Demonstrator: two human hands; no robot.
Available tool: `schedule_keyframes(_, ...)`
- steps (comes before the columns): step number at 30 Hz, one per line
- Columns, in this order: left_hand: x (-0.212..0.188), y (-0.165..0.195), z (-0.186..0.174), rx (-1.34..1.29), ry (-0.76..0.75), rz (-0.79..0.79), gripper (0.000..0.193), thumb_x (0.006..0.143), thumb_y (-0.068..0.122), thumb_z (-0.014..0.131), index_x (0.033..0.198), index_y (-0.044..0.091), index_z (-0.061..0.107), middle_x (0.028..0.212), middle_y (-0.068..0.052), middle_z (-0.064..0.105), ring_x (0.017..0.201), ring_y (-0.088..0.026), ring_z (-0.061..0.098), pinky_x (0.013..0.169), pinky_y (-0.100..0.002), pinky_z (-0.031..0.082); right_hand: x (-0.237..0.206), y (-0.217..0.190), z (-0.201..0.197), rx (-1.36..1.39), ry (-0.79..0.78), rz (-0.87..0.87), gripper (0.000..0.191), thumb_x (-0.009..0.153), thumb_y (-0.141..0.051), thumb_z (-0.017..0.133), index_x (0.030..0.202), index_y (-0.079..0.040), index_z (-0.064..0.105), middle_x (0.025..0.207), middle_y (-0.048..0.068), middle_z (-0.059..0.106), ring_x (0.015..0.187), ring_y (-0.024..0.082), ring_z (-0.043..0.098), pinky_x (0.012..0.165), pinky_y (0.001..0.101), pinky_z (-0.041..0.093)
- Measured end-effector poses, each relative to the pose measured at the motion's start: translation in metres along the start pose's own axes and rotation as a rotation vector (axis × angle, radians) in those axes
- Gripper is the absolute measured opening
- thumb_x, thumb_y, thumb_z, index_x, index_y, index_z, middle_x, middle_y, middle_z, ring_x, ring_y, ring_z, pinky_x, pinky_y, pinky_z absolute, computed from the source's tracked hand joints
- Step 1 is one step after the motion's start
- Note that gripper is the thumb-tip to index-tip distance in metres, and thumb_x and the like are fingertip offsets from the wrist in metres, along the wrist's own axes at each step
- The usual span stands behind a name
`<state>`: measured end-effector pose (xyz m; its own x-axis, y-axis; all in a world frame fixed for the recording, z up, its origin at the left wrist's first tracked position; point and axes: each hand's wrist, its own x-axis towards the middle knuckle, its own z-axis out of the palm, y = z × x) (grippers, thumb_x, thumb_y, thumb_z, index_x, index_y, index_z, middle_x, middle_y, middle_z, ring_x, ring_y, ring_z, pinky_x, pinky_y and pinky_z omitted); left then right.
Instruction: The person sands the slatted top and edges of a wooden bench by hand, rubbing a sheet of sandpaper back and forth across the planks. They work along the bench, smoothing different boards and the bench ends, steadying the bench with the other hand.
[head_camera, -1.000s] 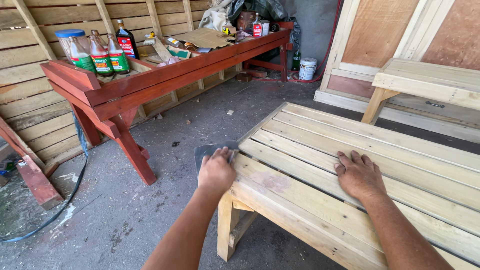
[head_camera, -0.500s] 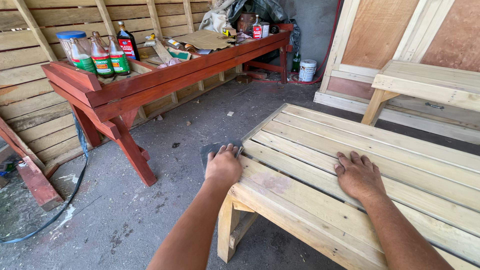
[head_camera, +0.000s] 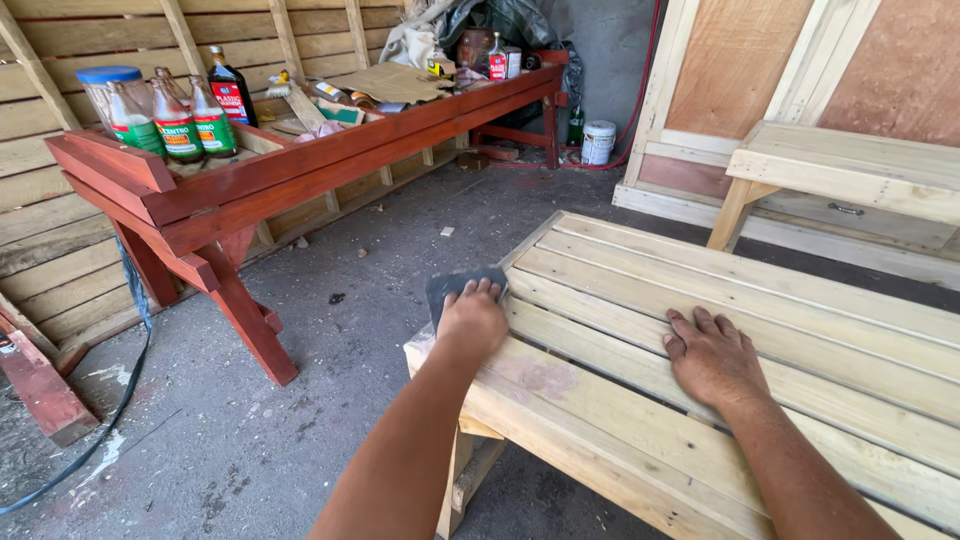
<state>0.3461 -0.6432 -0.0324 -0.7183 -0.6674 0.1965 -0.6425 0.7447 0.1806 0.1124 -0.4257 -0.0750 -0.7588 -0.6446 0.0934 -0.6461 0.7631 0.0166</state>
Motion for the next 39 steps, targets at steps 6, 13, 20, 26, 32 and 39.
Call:
schedule_keyframes(6, -0.028, -0.013, 0.028, 0.038, 0.019, 0.160, 0.051, 0.106, 0.032, 0.035, 0.153, 0.015, 0.043, 0.165, -0.004, 0.034, 0.153, -0.021, 0.029, 0.123, -0.047, 0.025, -0.005, -0.001, -0.003, 0.000, 0.013, -0.008, 0.057, 0.106, -0.051, 0.021, 0.161, -0.037, 0.027, 0.171, -0.001, 0.018, 0.158, 0.024, 0.015, 0.129, 0.0443, 0.013)
schedule_keyframes(13, 0.017, -0.011, 0.018, -0.051, -0.038, 0.111, 0.052, 0.106, 0.031, 0.035, 0.155, 0.015, 0.039, 0.166, -0.004, 0.031, 0.154, -0.023, 0.024, 0.124, -0.048, 0.021, -0.003, -0.001, -0.005, -0.041, -0.001, 0.012, 0.058, 0.105, -0.052, 0.020, 0.161, -0.039, 0.025, 0.171, -0.003, 0.017, 0.158, 0.022, 0.014, 0.129, 0.0432, 0.013)
schedule_keyframes(20, -0.027, -0.036, 0.036, -0.053, -0.048, 0.241, 0.058, 0.102, 0.033, 0.035, 0.156, 0.013, 0.036, 0.167, -0.005, 0.027, 0.155, -0.022, 0.021, 0.126, -0.047, 0.017, -0.005, 0.000, -0.004, -0.075, -0.006, 0.004, 0.057, 0.105, -0.052, 0.018, 0.161, -0.038, 0.024, 0.170, -0.003, 0.018, 0.157, 0.021, 0.014, 0.129, 0.0419, 0.012)
schedule_keyframes(26, 0.029, -0.028, 0.032, 0.048, -0.062, 0.274, 0.058, 0.107, 0.037, 0.031, 0.158, 0.011, 0.032, 0.169, -0.006, 0.024, 0.156, -0.025, 0.020, 0.123, -0.049, 0.020, -0.007, -0.001, -0.006, -0.068, -0.009, 0.016, 0.058, 0.104, -0.054, 0.020, 0.160, -0.040, 0.023, 0.170, -0.005, 0.016, 0.156, 0.019, 0.013, 0.129, 0.0418, 0.012)
schedule_keyframes(32, 0.045, -0.012, 0.022, -0.005, -0.053, 0.363, 0.061, 0.106, 0.039, 0.035, 0.159, 0.010, 0.031, 0.168, -0.009, 0.024, 0.155, -0.026, 0.021, 0.124, -0.047, 0.019, -0.009, -0.002, -0.011, -0.045, 0.010, 0.008, 0.057, 0.105, -0.053, 0.023, 0.160, -0.039, 0.027, 0.170, -0.004, 0.019, 0.157, 0.020, 0.015, 0.129, 0.0416, 0.014)
schedule_keyframes(39, 0.022, -0.038, 0.030, -0.039, -0.204, 0.314, 0.060, 0.106, 0.041, 0.030, 0.161, 0.018, 0.025, 0.171, -0.001, 0.018, 0.157, -0.019, 0.015, 0.127, -0.042, 0.012, -0.009, -0.006, -0.016, -0.048, -0.036, 0.029, 0.057, 0.105, -0.053, 0.020, 0.160, -0.040, 0.024, 0.171, -0.006, 0.016, 0.157, 0.019, 0.013, 0.130, 0.0414, 0.011)
